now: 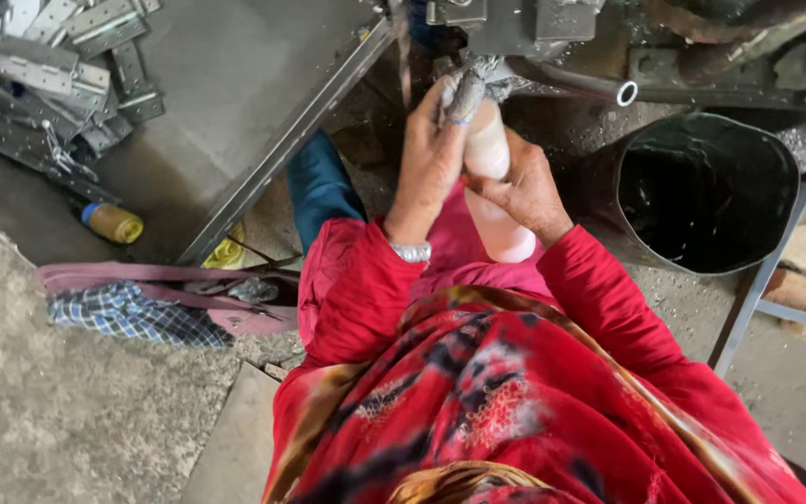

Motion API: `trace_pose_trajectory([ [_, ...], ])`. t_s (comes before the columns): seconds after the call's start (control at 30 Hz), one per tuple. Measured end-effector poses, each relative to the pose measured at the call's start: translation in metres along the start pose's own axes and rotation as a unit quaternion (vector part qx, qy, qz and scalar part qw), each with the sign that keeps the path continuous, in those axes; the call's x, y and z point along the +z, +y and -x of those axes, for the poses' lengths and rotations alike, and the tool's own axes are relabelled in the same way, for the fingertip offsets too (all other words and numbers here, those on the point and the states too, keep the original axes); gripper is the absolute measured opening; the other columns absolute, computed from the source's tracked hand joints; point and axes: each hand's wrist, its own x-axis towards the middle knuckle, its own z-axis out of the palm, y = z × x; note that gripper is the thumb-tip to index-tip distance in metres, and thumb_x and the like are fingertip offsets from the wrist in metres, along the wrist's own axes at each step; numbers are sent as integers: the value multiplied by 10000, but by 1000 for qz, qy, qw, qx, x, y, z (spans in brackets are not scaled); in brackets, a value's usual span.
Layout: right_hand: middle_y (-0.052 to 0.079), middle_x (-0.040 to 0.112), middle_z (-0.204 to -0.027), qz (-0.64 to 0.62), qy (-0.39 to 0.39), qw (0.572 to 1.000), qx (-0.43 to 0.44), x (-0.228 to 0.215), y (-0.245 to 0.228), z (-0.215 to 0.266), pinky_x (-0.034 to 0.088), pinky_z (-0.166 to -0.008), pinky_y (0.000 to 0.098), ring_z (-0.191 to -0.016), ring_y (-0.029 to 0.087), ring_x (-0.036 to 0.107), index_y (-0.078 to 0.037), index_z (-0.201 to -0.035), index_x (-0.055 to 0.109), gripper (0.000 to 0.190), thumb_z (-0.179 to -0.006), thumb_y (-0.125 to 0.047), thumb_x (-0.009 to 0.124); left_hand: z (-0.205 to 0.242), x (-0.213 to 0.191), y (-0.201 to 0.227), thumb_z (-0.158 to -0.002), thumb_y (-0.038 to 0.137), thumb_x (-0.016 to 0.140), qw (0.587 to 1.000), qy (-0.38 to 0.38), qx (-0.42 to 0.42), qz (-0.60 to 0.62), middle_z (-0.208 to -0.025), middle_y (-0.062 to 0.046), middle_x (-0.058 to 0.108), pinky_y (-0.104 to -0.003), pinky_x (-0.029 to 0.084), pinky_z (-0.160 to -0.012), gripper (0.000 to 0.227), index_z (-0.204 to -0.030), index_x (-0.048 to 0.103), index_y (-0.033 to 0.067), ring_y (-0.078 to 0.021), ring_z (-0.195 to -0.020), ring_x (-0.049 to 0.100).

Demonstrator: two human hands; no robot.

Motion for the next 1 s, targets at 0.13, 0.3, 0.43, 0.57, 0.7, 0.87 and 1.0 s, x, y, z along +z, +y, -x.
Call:
trace_pose_trajectory([
  [0.13, 11, 698, -1137, -60, -37, 997, -14, -1, -1, 1, 545, -929, 273, -1031, 63, 626, -37, -1412, 457, 738, -787, -162, 829, 6, -2, -12, -1099, 328, 550, 999, -27, 17, -11, -1259, -56, 679, -264, 498, -1066, 434, -1346, 605, -24, -122, -1178, 630],
  [0.3, 88, 741, -1027, 66, -57, 996, -31, -1, 4, -3, 557, -919, 313, -960, 115, 662, 16, -1191, 662, 439, -848, -171, 862, 3, -20, -33, -1148, 395, 525, 997, 55, -2, 54, -1260, -137, 697, -335, 548, -1030, 525, -1392, 597, -64, -211, -1141, 671],
  [0.43, 114, 736, -997, 63, -15, 997, -37, -3, 8, -6, 565, -875, 321, -934, 111, 672, 25, -1133, 645, 424, -826, -182, 853, 13, -14, -45, -1110, 444, 514, 996, 80, -15, -38, -1281, -86, 668, -293, 535, -1025, 582, -1443, 558, -33, -154, -1145, 644],
  [0.57, 118, 762, -989, 62, -110, 988, -84, -1, 10, -2, 574, -877, 332, -911, 117, 710, 13, -1104, 697, 366, -812, -160, 833, 9, -20, -48, -1128, 434, 555, 986, 4, -57, 154, -1055, -111, 689, -359, 579, -876, 530, -1307, 598, -63, -211, -920, 696],
  [0.7, 90, 777, -937, 68, -69, 995, -21, -1, 9, 3, 579, -820, 326, -857, 132, 713, 2, -1054, 726, 323, -817, -183, 843, 4, -19, -41, -1073, 444, 531, 987, 51, -92, 125, -983, -98, 681, -346, 565, -779, 525, -1250, 637, -39, -207, -856, 682],
  [0.87, 117, 761, -865, 134, -68, 982, -118, 9, 9, -6, 584, -788, 326, -816, 153, 742, -12, -912, 760, 233, -778, -165, 873, 16, 0, -18, -1147, 408, 532, 992, 108, -51, 43, -858, -101, 644, -334, 499, -676, 498, -1180, 679, -67, -174, -739, 601],
  [1.0, 153, 727, -913, 173, -25, 982, -68, -11, 16, 11, 569, -787, 362, -801, 210, 726, 12, -1009, 736, 317, -794, -156, 897, 23, -10, -2, -1178, 427, 454, 995, 53, 24, -80, -1033, -73, 677, -277, 519, -897, 482, -1407, 575, 20, -126, -942, 634],
])
